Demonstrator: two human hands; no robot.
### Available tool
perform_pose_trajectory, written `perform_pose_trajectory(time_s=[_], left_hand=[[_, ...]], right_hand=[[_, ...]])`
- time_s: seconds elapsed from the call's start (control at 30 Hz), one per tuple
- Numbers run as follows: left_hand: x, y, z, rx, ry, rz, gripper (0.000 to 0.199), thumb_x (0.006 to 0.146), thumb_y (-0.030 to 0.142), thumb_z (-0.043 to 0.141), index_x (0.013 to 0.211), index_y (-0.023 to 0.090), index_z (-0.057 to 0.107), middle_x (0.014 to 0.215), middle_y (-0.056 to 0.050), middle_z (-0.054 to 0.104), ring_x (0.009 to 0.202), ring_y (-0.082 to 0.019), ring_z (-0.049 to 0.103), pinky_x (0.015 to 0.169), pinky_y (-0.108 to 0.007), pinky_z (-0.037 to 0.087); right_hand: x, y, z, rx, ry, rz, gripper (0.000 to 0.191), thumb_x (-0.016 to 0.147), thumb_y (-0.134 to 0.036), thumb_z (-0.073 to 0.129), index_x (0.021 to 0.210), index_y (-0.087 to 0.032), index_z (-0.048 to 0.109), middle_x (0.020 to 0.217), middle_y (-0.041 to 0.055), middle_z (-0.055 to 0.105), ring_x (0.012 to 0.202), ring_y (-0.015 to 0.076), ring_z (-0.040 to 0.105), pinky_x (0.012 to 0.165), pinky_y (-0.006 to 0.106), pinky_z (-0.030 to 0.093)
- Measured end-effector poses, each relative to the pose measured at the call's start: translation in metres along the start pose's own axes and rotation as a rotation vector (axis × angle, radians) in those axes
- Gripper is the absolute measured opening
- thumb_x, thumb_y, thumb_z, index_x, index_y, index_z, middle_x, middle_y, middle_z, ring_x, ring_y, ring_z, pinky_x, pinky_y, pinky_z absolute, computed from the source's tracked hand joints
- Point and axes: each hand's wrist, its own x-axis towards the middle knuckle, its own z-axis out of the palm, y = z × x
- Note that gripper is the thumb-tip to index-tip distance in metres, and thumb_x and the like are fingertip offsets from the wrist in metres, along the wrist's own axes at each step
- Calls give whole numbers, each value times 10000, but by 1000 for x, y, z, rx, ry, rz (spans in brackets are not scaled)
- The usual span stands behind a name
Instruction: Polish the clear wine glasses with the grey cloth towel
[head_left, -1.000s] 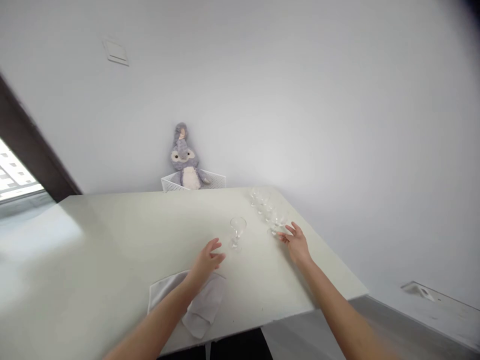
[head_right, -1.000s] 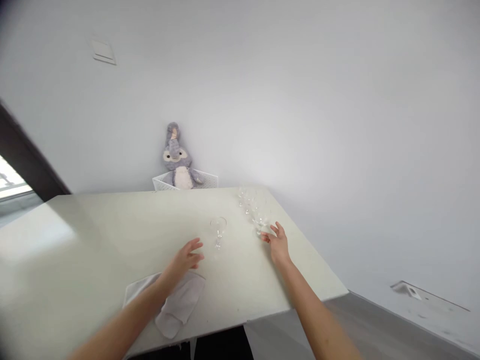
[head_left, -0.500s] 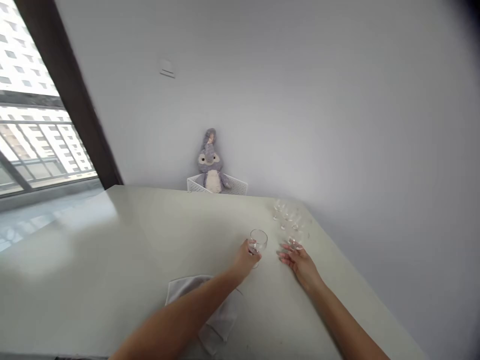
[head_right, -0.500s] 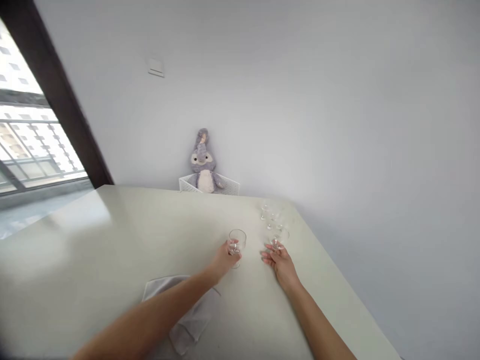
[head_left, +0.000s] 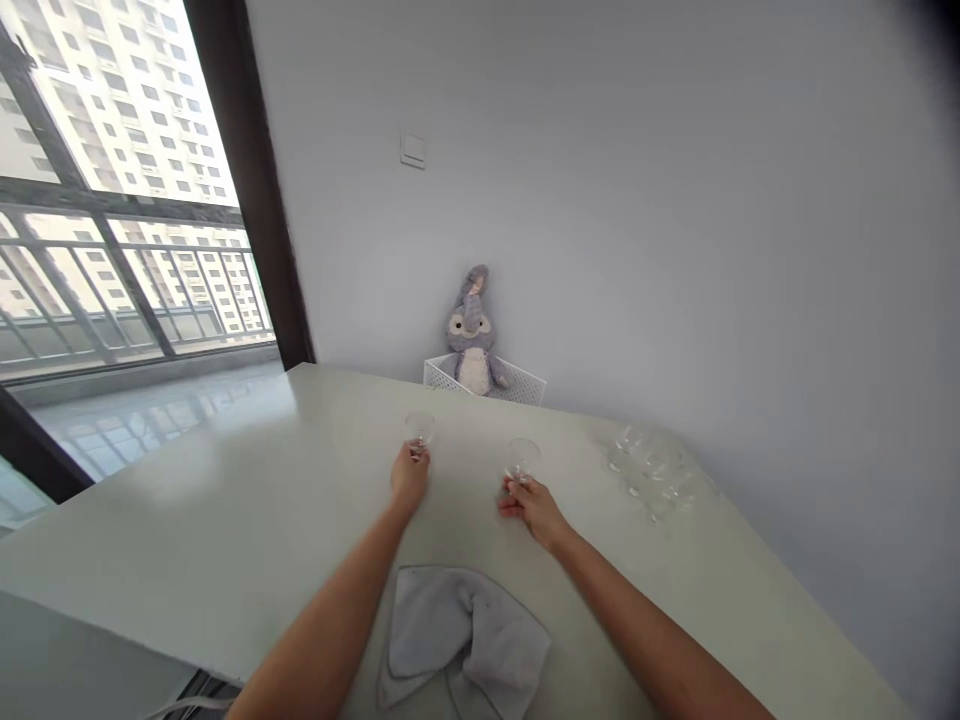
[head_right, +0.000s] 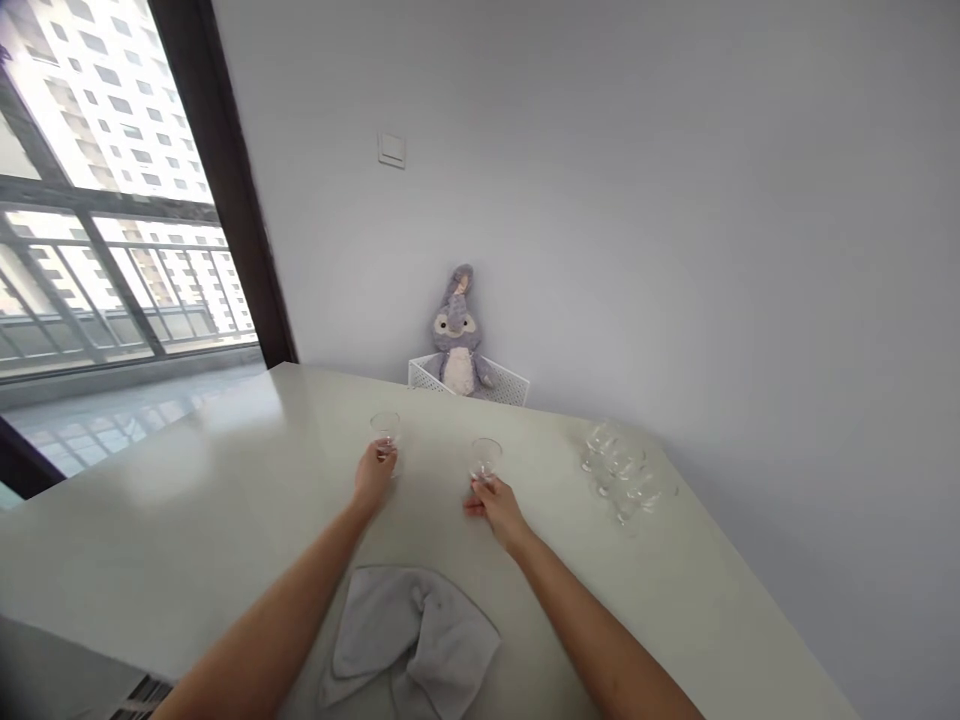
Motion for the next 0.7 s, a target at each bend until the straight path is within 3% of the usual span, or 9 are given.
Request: perform_pose_trajectory(time_s=[0.17,0.33,0.57,0.7], left_hand=[[26,-17,-24,-2,131,-26,277,767,196,440,1038,187,499,922,-54,623,730,-124,578,673,-234,416],[37,-22,-28,-8,184,-22,294,778,183,421,1063,179,493,978,-55,623,761,-114,591,695,-222,425],[29,-17,-23,62,176,2,263,786,243,432,1022,192,537,938,-57,639,766,-148,586,695,-251,420],[27,-13,-23,99,152,-8,284,788,243,423,1041,192,540,935,-62,645,767,-162,591,677,-258,420]], right_hand=[[50,9,73,-37,-43,13,157,685,-277,602,783,-173,535,689,0,535,508,103,550,491,259,492],[94,17,125,-58,-78,13,135,691,-275,580,739,-170,511,628,-14,516,511,104,549,497,250,482],[141,20,164,-90,-73,2,40,679,-181,518,710,-160,501,665,-18,521,508,79,536,466,195,426],[150,17,173,-110,-67,-25,239,626,-109,488,852,-179,521,814,-11,557,522,74,542,432,179,377]])
